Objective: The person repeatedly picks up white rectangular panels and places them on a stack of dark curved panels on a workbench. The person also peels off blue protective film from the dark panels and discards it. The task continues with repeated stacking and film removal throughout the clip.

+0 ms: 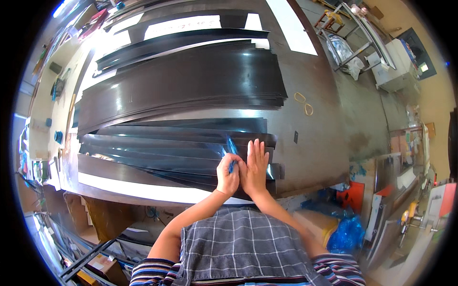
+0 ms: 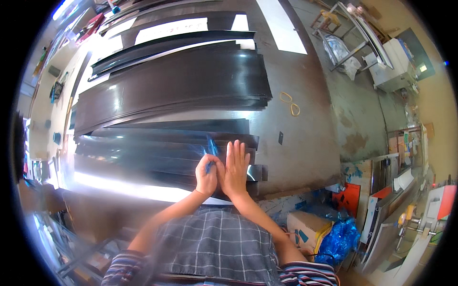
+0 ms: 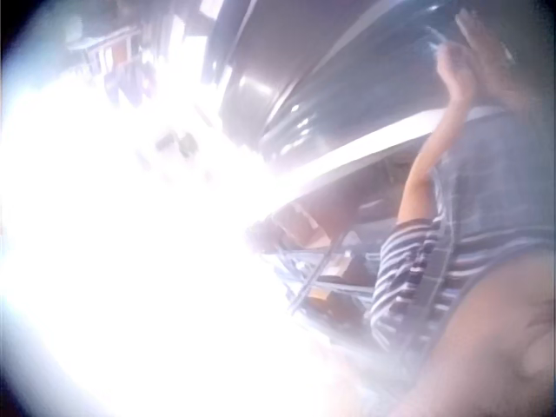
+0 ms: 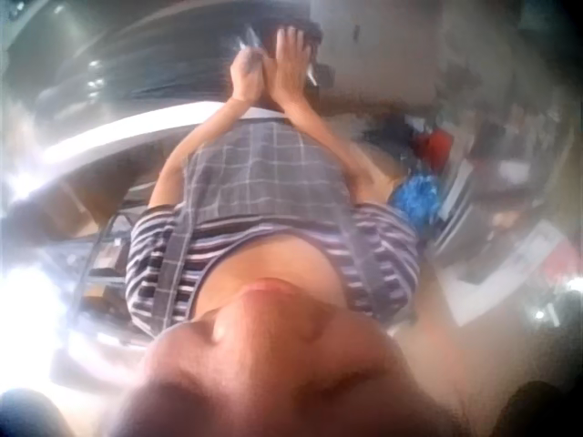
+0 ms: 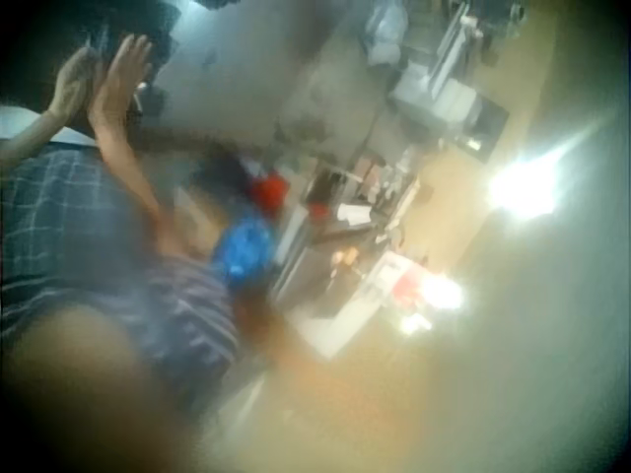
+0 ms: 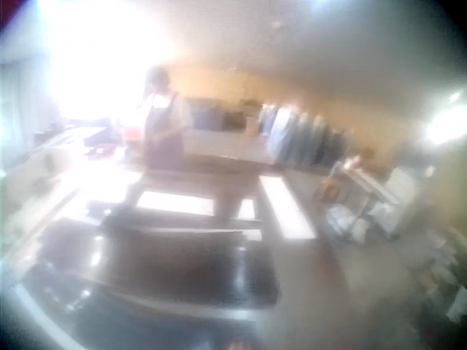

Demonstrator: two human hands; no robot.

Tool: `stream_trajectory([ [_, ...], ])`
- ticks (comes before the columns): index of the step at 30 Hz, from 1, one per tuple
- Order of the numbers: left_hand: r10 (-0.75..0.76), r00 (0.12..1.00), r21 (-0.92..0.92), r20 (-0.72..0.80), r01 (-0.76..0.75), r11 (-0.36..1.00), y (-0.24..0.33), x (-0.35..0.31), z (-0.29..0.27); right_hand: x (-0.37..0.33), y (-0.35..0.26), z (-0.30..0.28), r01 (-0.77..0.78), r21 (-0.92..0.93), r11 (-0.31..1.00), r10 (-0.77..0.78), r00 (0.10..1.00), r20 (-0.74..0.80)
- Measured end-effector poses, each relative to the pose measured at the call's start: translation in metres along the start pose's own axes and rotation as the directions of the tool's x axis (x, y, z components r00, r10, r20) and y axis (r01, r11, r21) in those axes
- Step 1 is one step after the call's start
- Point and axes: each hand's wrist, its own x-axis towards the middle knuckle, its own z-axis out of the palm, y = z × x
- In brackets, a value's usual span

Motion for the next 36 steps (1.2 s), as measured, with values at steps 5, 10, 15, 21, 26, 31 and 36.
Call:
stream_trajectory([
  [5, 0.002, 0.982, 0.079, -0.189, 0.013, 0.997, 0.011, 0.008, -0.063, -0.005, 0.002, 0.023, 0.023, -0.236, 0.971, 0.007, 0.992, 0.129],
  [10, 0.473, 0.736, 0.585, -0.485, -0.128, 0.801, 0.018, 0.064, -0.241, -0.005, 0.000, 0.024, 0.014, -0.312, 0.950, 0.025, 0.992, 0.120],
  [15, 0.604, 0.472, 0.762, -0.643, 0.308, 0.570, 0.079, 0.108, -0.583, -0.003, -0.004, 0.024, 0.045, -0.319, 0.947, -0.011, 0.994, 0.107],
  [21, 0.208, 0.945, -0.641, -0.254, -0.326, 0.695, 0.137, 0.093, -0.568, 0.012, -0.051, 0.010, -0.147, -0.439, 0.886, 0.151, 0.988, -0.025],
  [26, -0.296, 0.492, -0.139, 0.819, 0.671, 0.728, 0.142, 0.046, -0.518, 0.008, -0.200, 0.079, 0.310, -0.190, 0.931, -0.247, 0.923, 0.295],
  [31, -0.934, 0.193, 0.951, 0.302, -0.137, 0.279, 0.105, 0.005, -0.539, 0.028, -0.238, 0.143, 0.329, -0.224, 0.917, -0.259, 0.921, 0.290],
  [36, -0.549, 0.731, 0.394, -0.405, 0.681, 0.617, 0.027, 0.038, -0.880, 0.026, -0.230, 0.157, 0.322, -0.281, 0.904, -0.232, 0.922, 0.311],
])
